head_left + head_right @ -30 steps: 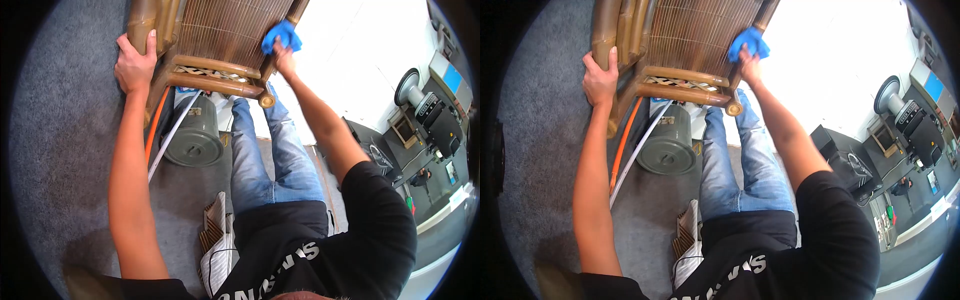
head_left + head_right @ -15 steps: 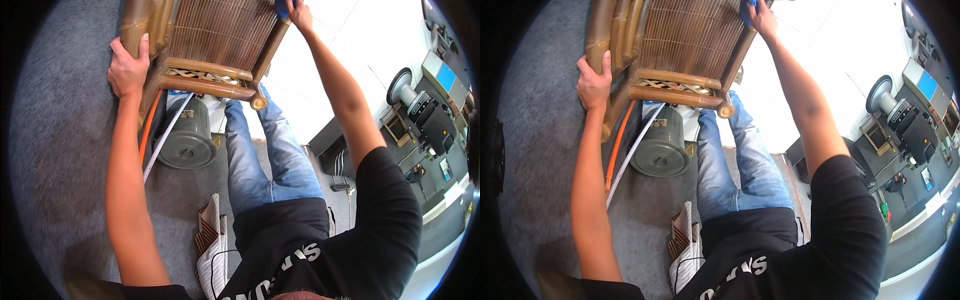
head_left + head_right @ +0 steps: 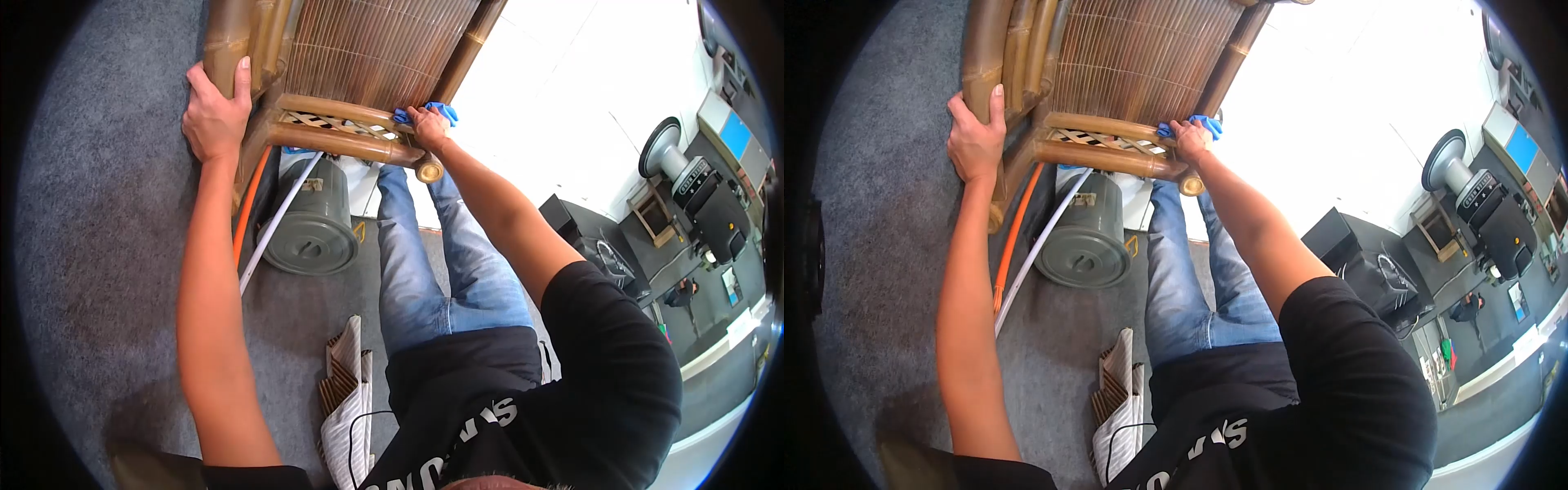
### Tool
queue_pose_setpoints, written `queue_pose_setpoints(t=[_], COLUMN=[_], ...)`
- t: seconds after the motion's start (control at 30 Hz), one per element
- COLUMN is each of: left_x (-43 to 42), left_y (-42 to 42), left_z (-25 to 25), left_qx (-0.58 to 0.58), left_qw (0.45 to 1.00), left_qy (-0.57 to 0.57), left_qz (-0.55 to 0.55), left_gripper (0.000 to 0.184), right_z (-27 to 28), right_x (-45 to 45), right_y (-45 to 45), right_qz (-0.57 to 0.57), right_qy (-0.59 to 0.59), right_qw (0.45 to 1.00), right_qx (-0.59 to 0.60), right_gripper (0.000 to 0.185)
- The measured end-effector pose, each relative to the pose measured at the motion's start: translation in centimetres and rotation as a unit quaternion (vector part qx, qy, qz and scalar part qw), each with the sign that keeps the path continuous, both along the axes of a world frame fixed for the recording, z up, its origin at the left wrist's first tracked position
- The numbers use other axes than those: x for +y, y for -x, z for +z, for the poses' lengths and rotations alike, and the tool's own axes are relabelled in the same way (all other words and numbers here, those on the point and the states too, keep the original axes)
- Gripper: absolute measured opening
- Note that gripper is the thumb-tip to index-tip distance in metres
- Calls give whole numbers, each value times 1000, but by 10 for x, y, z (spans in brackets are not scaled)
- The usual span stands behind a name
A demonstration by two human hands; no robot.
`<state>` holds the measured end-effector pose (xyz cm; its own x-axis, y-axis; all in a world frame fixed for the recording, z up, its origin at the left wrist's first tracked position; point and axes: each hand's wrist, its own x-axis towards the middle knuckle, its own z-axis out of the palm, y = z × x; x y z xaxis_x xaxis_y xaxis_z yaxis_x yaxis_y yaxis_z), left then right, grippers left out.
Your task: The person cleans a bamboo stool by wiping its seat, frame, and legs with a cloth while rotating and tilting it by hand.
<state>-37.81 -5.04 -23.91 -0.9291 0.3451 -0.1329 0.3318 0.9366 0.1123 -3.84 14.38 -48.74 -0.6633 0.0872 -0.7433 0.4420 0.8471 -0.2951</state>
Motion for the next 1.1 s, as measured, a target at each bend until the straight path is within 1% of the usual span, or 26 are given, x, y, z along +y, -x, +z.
queue_pose_setpoints(t=[0.07, 0.13, 0.17, 0.2, 0.23, 0.27, 0.3, 0.33, 0.37, 0.4, 0.47, 0.53, 0.57, 0.6, 0.63, 0.67, 0.7, 0.73, 0.8, 0.87, 0.9, 1.0, 1.07, 1.1], left_x=[-1, -2, -2, -2, -2, -2, -3, -3, -2, -2, -1, -2, -2, -2, -3, -4, -3, -2, -1, 0, 0, 1, -2, -3], left_y=[1, -1, -1, 1, 2, 2, 1, 1, 1, 0, 0, 0, 0, 2, 2, 2, 2, 2, 2, 2, 2, 1, 0, 2], left_z=[-1, -1, -1, -2, -3, -4, -4, -4, -3, -3, -3, -2, -2, -3, -4, -3, -3, -2, -2, -1, -1, 0, -2, -4], left_qx=[-5, -5, -2, 4, 16, 24, 31, 30, 29, 27, 38, 33, 24, 14, 11, 6, 2, 3, 8, 6, 5, -1, 6, 12], left_qw=[1000, 1000, 1000, 1000, 1000, 1000, 999, 999, 999, 999, 999, 999, 1000, 1000, 1000, 1000, 999, 1000, 1000, 1000, 1000, 1000, 1000, 1000], left_qy=[-10, -11, -7, -4, -6, -7, -7, -11, -15, -17, -19, -13, -8, -4, -13, -23, -34, -25, -11, -18, -22, -18, -12, -9], left_qz=[0, 1, 1, 2, -1, -6, -11, -10, -9, -9, -14, -11, -7, -3, -4, -5, -6, -6, -6, -5, -4, -1, -4, -3], left_gripper=[64, 65, 65, 66, 64, 62, 60, 60, 60, 60, 60, 61, 63, 64, 63, 63, 62, 61, 60, 60, 60, 59, 59, 59], right_z=[6, 0, -25, -51, -13, 17, 38, 35, 52, 20, 11, -44, -38, -32, -21, -23, -14, -5, -25, 5, -2, -10, -12, -5], right_x=[6, 36, 53, 78, 106, 133, 153, 174, 184, 196, 196, 172, 145, 116, 90, 64, 43, 20, -12, -20, -17, 39, 86, 108], right_y=[2, 24, 25, 34, 72, 108, 137, 157, 178, 186, 199, 172, 161, 145, 128, 103, 82, 57, -7, -3, 5, 41, 79, 98], right_qz=[-40, -161, -244, -312, -354, -375, -384, -370, -354, -330, -324, -252, -257, -233, -238, -210, -193, -173, -45, -99, -123, -134, -229, -292], right_qy=[13, 123, 112, 108, 101, 4, -45, -71, -70, -77, -46, -94, -115, -140, -114, -116, -71, -44, 12, 96, 96, 186, 106, 109], right_qw=[999, 976, 963, 943, 923, 923, 911, 910, 910, 895, 920, 930, 934, 934, 943, 945, 968, 975, 987, 989, 988, 973, 968, 933], right_qx=[5, -80, -20, 35, 108, 88, 145, 173, 205, 291, 215, 249, 218, 232, 204, 221, 141, 129, 156, 60, 19, -2, 15, 181], right_gripper=[40, 42, 52, 55, 61, 67, 73, 78, 70, 48, 42, 56, 50, 52, 52, 48, 47, 45, 45, 52, 54, 50, 56, 46])
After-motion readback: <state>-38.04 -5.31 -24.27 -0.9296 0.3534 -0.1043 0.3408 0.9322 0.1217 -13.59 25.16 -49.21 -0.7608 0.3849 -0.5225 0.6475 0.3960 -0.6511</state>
